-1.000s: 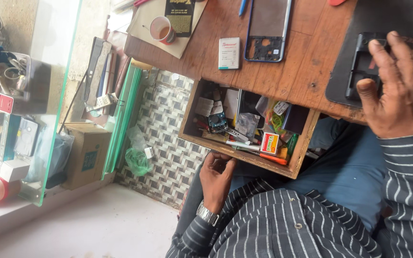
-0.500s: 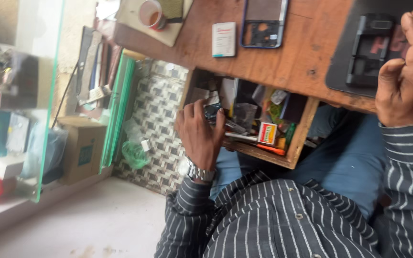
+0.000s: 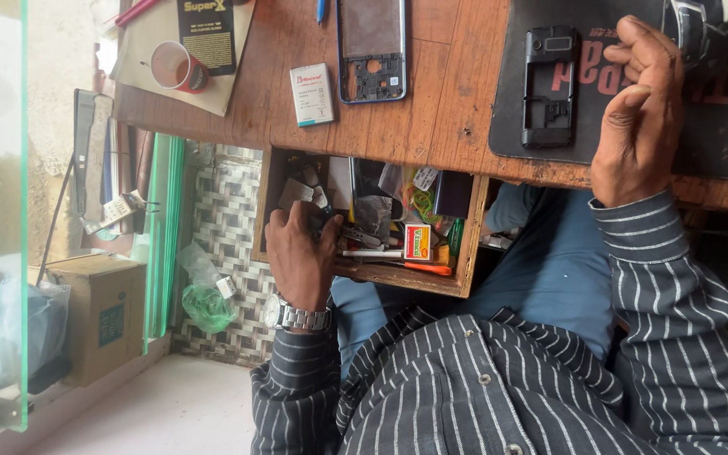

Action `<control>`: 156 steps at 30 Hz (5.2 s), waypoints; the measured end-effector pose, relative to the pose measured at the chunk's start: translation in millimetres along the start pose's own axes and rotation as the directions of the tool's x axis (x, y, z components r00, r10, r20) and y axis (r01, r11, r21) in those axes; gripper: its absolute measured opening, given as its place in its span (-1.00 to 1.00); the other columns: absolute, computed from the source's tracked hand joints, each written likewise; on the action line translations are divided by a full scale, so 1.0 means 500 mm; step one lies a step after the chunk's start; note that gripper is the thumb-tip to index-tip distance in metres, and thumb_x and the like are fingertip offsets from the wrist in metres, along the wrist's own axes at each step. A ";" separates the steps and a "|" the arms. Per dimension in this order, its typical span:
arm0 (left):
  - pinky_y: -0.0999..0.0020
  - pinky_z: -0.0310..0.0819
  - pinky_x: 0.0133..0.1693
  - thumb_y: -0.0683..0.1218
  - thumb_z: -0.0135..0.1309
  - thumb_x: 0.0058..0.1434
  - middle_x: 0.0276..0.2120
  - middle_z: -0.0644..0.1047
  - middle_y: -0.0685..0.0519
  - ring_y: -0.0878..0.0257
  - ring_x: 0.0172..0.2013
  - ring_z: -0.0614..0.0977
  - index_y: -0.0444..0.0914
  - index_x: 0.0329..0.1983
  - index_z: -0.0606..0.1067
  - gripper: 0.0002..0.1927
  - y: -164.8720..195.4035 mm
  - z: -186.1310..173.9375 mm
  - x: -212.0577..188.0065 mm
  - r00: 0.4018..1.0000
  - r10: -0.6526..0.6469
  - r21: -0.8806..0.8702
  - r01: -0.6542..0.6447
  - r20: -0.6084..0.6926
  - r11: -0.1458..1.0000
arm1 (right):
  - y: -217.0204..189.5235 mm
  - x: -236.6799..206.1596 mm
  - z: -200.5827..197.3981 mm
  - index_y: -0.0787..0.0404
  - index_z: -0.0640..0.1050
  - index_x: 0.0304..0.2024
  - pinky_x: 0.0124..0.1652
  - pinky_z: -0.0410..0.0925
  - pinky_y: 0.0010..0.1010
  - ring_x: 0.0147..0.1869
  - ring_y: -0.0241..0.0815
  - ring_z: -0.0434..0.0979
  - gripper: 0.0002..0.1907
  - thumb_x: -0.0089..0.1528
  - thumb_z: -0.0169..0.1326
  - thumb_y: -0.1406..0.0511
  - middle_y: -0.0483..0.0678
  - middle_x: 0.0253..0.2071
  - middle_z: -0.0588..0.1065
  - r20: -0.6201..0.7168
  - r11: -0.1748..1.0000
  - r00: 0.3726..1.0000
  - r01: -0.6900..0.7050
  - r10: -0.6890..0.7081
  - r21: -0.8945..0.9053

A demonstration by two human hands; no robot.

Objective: The person applies glue from a tube to a small black plastic housing, then presses the two halves together and holds them while the glue sets. They later retrieve a brush from a drawer and use it to clean the exterior of the assembled housing.

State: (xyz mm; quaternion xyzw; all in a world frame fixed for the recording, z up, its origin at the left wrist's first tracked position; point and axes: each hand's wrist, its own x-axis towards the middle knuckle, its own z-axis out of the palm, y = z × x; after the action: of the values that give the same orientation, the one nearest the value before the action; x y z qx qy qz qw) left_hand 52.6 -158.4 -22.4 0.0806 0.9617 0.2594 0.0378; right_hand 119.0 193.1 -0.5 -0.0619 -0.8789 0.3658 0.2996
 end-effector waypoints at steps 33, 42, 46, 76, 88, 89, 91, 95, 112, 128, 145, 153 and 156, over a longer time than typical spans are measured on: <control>-0.03 0.36 -0.12 -0.18 0.22 0.15 -0.25 0.51 -0.14 -0.14 -0.16 0.51 -0.30 -0.22 0.52 -0.83 -0.033 0.004 -0.007 0.996 0.088 -0.069 -0.087 0.006 0.994 | -0.022 -0.083 0.034 0.29 0.35 0.30 0.14 0.37 -0.15 0.01 -0.13 0.43 -0.22 0.22 0.53 0.19 -0.05 -0.09 0.54 -0.096 0.896 0.990 -0.137 0.106 -0.422; -0.01 0.36 -0.10 -0.19 0.22 0.16 -0.25 0.51 -0.13 -0.13 -0.15 0.50 -0.29 -0.22 0.52 -0.84 -0.035 0.006 -0.009 0.994 0.111 -0.088 -0.111 -0.009 0.990 | -0.015 -0.075 0.024 0.26 0.30 0.12 -0.01 0.39 -0.39 0.06 -0.19 0.56 -0.36 0.23 0.49 0.29 0.02 0.00 0.50 -0.175 0.962 0.976 -0.163 0.126 -0.218; 0.00 0.37 -0.11 -0.18 0.23 0.14 -0.25 0.52 -0.12 -0.12 -0.16 0.50 -0.28 -0.24 0.53 -0.84 -0.036 0.012 -0.006 0.995 0.097 -0.068 -0.098 -0.004 0.993 | -0.003 -0.080 0.017 0.22 0.27 0.08 -0.04 0.37 -0.42 -0.04 -0.23 0.50 -0.36 0.27 0.50 0.26 0.00 0.00 0.53 -0.191 0.969 0.975 -0.154 0.117 -0.195; 0.12 0.49 -0.10 -0.08 0.26 0.21 -0.15 0.53 -0.10 0.01 -0.13 0.54 -0.29 -0.01 0.52 -0.67 0.054 -0.067 0.006 0.991 0.134 -0.087 -0.135 -0.022 0.987 | -0.017 -0.079 0.040 0.24 0.25 0.06 0.01 0.40 -0.38 0.05 -0.17 0.54 -0.35 0.23 0.51 0.37 0.04 0.04 0.53 -0.101 0.984 0.990 -0.115 0.101 -0.139; 0.16 0.41 0.31 -0.18 0.14 0.38 0.28 0.43 -0.11 -0.03 0.29 0.44 -0.24 0.37 0.36 -0.50 0.266 0.103 0.196 0.745 0.637 -0.376 -0.658 -0.200 0.652 | -0.038 -0.077 0.020 0.28 0.50 0.04 0.07 0.39 -0.22 0.03 -0.09 0.47 -0.39 0.16 0.59 0.17 -0.04 0.07 0.54 -0.072 0.924 0.989 -0.144 0.126 -0.353; 0.18 0.45 0.27 -0.19 0.14 0.38 0.25 0.45 -0.09 -0.02 0.26 0.47 -0.23 0.35 0.37 -0.52 0.276 0.126 0.218 0.745 0.633 -0.370 -0.660 -0.212 0.654 | -0.038 -0.076 0.017 0.26 0.54 0.04 0.07 0.41 -0.25 0.03 -0.11 0.48 -0.43 0.18 0.57 0.17 -0.06 0.06 0.54 -0.067 0.933 0.990 -0.141 0.125 -0.331; 0.14 0.45 0.18 -0.14 0.22 0.34 0.12 0.48 -0.08 -0.04 0.15 0.49 -0.25 0.25 0.44 -0.57 0.297 0.168 0.252 0.735 0.630 -0.345 -0.675 -0.250 0.652 | -0.038 -0.077 0.010 0.22 0.62 0.04 0.07 0.43 -0.31 0.05 -0.14 0.49 -0.52 0.20 0.53 0.17 -0.09 0.04 0.54 -0.050 0.948 0.990 -0.139 0.130 -0.285; 0.08 0.46 -0.01 -0.07 0.34 0.16 -0.12 0.53 -0.10 -0.06 -0.03 0.53 -0.29 -0.04 0.60 -0.65 0.317 0.204 0.291 0.751 0.618 -0.327 -0.659 -0.234 0.677 | -0.034 -0.079 0.009 0.18 0.68 0.02 0.07 0.43 -0.33 0.09 -0.13 0.48 -0.62 0.23 0.49 0.20 -0.11 0.01 0.56 -0.028 0.933 0.999 -0.025 0.016 -0.360; 0.31 0.57 -0.30 -0.06 0.42 0.09 -0.36 0.59 -0.02 0.17 -0.37 0.65 -0.30 -0.26 0.68 -0.76 0.303 0.198 0.336 0.649 0.740 -0.406 -0.733 -0.176 0.546 | -0.030 -0.080 0.014 0.17 0.73 -0.05 -0.08 0.47 -0.47 -0.07 -0.25 0.46 -0.71 0.20 0.50 0.31 -0.14 -0.06 0.58 -0.019 0.958 0.996 -0.091 0.089 -0.273; 0.31 0.61 -0.28 -0.07 0.41 0.14 -0.30 0.64 -0.04 0.16 -0.34 0.69 -0.30 -0.22 0.66 -0.75 0.307 0.209 0.342 0.660 0.735 -0.463 -0.706 -0.155 0.536 | -0.031 -0.080 0.017 0.19 0.72 -0.04 -0.03 0.48 -0.44 0.01 -0.21 0.50 -0.69 0.20 0.51 0.32 -0.13 -0.08 0.58 -0.035 0.957 0.998 -0.060 0.053 -0.283; 0.15 0.56 -0.15 -0.11 0.39 0.08 -0.28 0.61 -0.10 0.00 -0.22 0.64 -0.30 -0.23 0.67 -0.77 0.353 0.213 0.333 0.579 0.805 -0.389 -0.777 -0.130 0.496 | -0.040 -0.088 0.028 0.24 0.72 -0.16 -0.13 0.46 -0.41 -0.07 -0.19 0.52 -0.74 0.19 0.54 0.31 -0.11 -0.18 0.55 -0.106 0.969 0.993 -0.083 0.059 -0.234; 0.19 0.58 -0.14 -0.12 0.37 0.10 -0.25 0.62 -0.08 0.03 -0.21 0.65 -0.30 -0.21 0.67 -0.78 0.351 0.213 0.333 0.559 0.815 -0.390 -0.792 -0.154 0.469 | -0.035 -0.082 0.032 0.24 0.72 -0.18 -0.11 0.46 -0.37 -0.04 -0.17 0.53 -0.75 0.18 0.54 0.32 -0.11 -0.15 0.55 -0.121 0.971 0.991 -0.084 0.058 -0.224; 0.20 0.58 -0.17 -0.11 0.37 0.10 -0.25 0.63 -0.07 0.05 -0.23 0.65 -0.30 -0.21 0.67 -0.77 0.353 0.207 0.332 0.573 0.806 -0.406 -0.778 -0.147 0.480 | -0.039 -0.081 0.031 0.24 0.72 -0.18 -0.10 0.46 -0.37 -0.04 -0.16 0.53 -0.74 0.17 0.54 0.32 -0.11 -0.15 0.54 -0.119 0.972 0.991 -0.087 0.062 -0.218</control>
State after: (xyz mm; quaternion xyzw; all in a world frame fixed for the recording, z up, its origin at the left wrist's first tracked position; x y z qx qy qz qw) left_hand -75.2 72.1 -27.8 0.5124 0.7314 0.4483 -0.0385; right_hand 145.3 156.4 -15.5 -0.1482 -0.8933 0.2722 0.3255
